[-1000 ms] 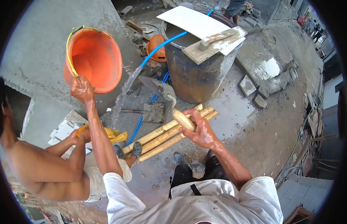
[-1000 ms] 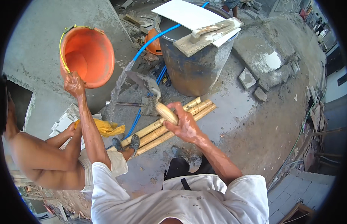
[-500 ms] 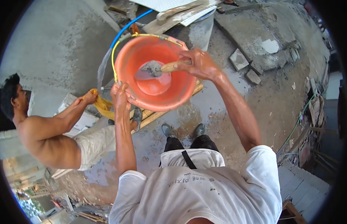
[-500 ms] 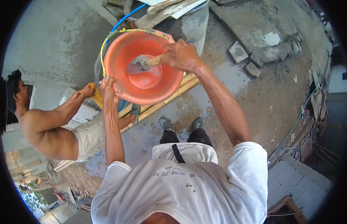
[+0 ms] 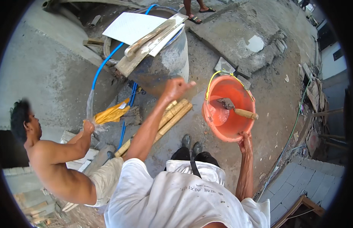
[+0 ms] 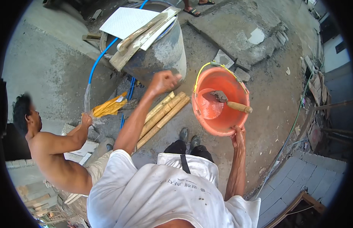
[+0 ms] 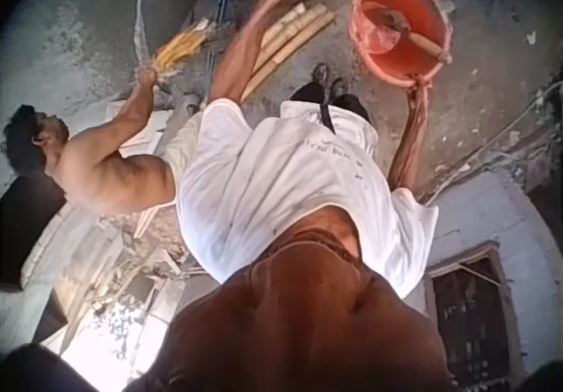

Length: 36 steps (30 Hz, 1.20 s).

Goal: The person applies plaster to a concrete ledge using a trowel and a hawk, then refills a bucket with wet plaster from a barrel and washes their hands and tools.

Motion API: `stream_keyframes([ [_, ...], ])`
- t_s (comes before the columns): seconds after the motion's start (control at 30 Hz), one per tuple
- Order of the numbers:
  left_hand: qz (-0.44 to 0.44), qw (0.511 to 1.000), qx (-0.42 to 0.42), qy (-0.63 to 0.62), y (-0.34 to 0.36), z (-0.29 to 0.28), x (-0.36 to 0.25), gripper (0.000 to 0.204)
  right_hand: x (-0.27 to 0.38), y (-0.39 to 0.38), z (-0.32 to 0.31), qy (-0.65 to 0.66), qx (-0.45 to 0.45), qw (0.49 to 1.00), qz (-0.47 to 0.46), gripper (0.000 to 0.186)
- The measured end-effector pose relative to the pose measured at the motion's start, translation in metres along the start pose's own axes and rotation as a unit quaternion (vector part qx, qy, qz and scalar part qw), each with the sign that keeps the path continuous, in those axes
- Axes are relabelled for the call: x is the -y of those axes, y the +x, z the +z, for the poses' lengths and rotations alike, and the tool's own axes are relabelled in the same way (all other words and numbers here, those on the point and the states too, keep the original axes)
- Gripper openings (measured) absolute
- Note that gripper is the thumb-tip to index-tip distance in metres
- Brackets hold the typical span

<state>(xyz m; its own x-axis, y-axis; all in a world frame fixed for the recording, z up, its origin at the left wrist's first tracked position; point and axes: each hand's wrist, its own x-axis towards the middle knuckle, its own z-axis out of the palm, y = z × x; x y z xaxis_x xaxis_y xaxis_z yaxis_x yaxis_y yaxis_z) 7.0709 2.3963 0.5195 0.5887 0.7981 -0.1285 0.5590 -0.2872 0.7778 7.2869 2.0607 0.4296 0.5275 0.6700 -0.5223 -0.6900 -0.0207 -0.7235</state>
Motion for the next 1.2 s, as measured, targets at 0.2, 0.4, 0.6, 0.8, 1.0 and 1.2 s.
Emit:
stream_keyframes([
  [0.2, -0.032, 0.860, -0.225, 0.457, 0.139, -0.170, 0.035, 0.041, 0.020, -0.046, -0.103, 0.072, -0.228, 0.965, -0.105, 0.038],
  [0.4, -0.117, 0.897, -0.154, 0.398, 0.174, -0.178, 0.063, 0.031, 0.051, -0.062, -0.206, 0.102, -0.417, 0.895, -0.121, 0.017],
  [0.6, -0.127, 0.904, -0.294, 0.282, 0.141, -0.197, 0.050, 0.024, 0.099, 0.026, -0.283, 0.135, -0.339, 0.929, -0.060, 0.012],
  [0.8, -0.158, 0.899, -0.408, -0.031, 0.112, -0.239, -0.032, 0.019, 0.189, 0.187, -0.260, 0.086, -0.202, 0.975, -0.030, 0.012],
  [1.0, -0.227, 0.869, -0.392, 0.200, 0.119, -0.273, -0.102, 0.032, 0.257, 0.369, -0.162, 0.045, -0.082, 0.994, -0.056, 0.015],
  [1.2, -0.212, 0.855, -0.299, 0.368, 0.181, -0.293, -0.130, 0.040, 0.296, 0.506, -0.045, 0.007, 0.029, 0.999, -0.039, 0.032],
])
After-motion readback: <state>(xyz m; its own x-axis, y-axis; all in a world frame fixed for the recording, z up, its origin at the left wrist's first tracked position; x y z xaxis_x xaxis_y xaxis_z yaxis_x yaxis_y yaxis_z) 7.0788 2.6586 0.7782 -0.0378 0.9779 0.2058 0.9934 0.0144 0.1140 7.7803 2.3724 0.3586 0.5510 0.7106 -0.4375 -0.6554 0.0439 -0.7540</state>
